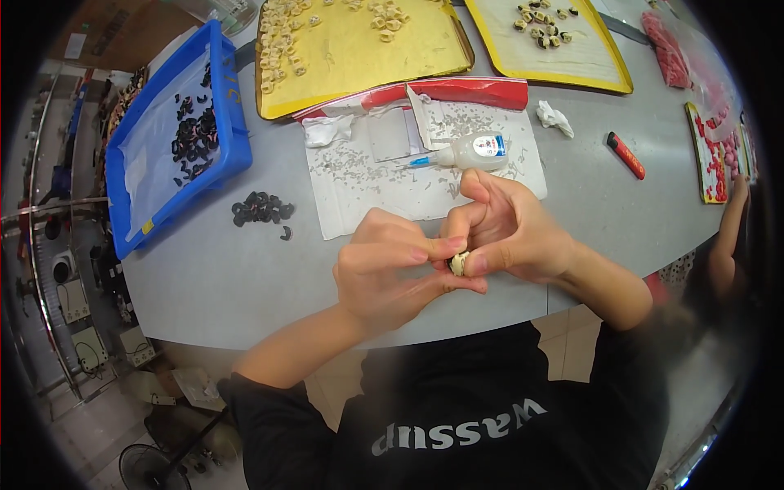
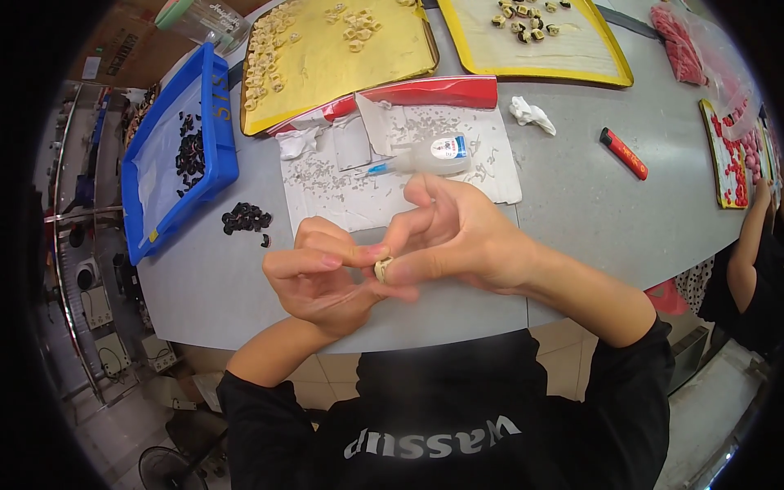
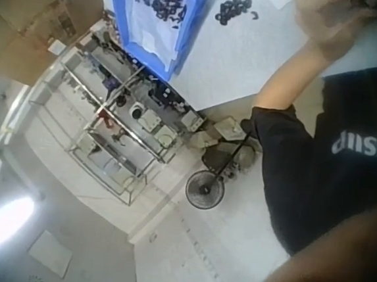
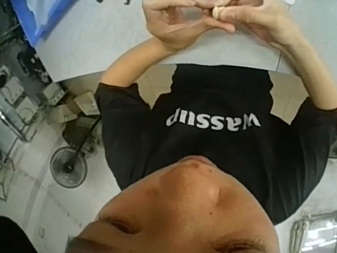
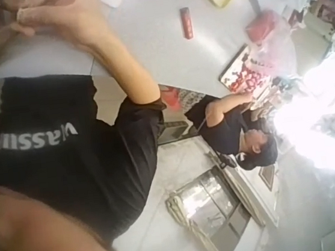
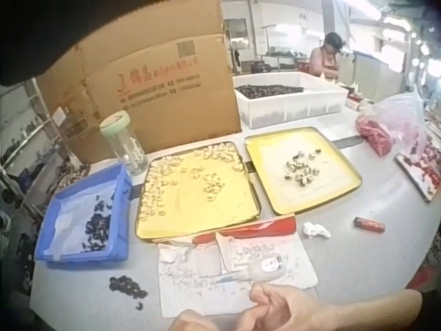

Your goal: Using a glue bottle to attach small black components to yellow toy figures.

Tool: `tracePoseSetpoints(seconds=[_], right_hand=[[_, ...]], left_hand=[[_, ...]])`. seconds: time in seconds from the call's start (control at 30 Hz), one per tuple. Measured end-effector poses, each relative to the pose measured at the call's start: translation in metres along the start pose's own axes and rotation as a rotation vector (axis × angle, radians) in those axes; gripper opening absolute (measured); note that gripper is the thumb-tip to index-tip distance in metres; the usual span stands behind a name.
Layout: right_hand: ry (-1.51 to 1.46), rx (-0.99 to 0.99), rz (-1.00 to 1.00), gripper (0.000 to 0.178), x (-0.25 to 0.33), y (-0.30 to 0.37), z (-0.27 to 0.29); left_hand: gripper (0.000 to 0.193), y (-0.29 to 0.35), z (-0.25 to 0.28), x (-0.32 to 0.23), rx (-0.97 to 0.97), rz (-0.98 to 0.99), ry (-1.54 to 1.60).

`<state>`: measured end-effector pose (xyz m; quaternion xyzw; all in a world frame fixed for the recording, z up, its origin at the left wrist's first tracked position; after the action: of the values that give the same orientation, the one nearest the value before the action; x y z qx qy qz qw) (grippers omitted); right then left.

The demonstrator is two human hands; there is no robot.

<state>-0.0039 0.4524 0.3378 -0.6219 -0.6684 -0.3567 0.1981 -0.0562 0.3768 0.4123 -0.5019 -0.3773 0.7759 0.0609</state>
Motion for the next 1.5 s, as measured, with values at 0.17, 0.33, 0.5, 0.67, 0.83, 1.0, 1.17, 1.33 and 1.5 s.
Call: tracePoseSetpoints(seconds=[0.17, 0.33, 0.5, 0.67, 0.83, 1.0, 1.17, 1.33, 1.5], right_hand=[[0.009, 0.099, 0.036, 0.058, 0.002, 0.003, -0.01], [0.094, 0.136, 0.035, 0.063, 0.002, 0.006, -0.013], [0.17, 0.196, 0.05, 0.064, 0.009, 0.01, -0.025], [0.195, 0.212, 0.046, 0.064, 0.008, 0.011, -0.025], [0.192, 0.231, 0.059, 0.064, 0.007, 0.009, -0.028], [0.215, 0.226, 0.049, 0.064, 0.007, 0.011, -0.025], [0.198, 0.249, 0.02, 0.063, 0.004, 0.012, -0.028], [0.195, 0.257, 0.017, 0.064, 0.003, 0.011, -0.029], [0.245, 0.296, 0.077, 0.064, 0.008, 0.011, -0.033]], left_hand=[[0.041, -0.008, 0.006, -0.012, -0.187, -0.046, 0.069], [0.037, -0.006, -0.002, -0.022, -0.086, -0.151, 0.028], [0.022, -0.006, -0.015, -0.025, 0.191, -0.09, -0.091], [0.009, -0.006, -0.021, -0.028, 0.291, -0.084, 0.158], [0.009, 0.001, -0.016, -0.025, 0.112, -0.058, 0.351], [0.007, 0.0, -0.018, -0.024, 0.182, -0.084, 0.364], [0.015, -0.001, -0.022, -0.027, 0.27, -0.104, 0.344], [0.019, 0.0, -0.023, -0.022, 0.264, -0.116, 0.337], [0.015, -0.001, -0.022, -0.024, 0.222, -0.122, 0.341]])
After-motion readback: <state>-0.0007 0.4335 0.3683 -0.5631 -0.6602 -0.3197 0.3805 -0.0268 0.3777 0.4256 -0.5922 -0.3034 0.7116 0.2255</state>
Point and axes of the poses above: each hand's wrist, its own y-axis away from the middle knuckle, its own z-axis out of the back of the hand, x = y × z, the point moved 10 cm from there along -y, towards the middle knuckle, and after that the axes turned 6 degrees about y, right-handed, at the moved point
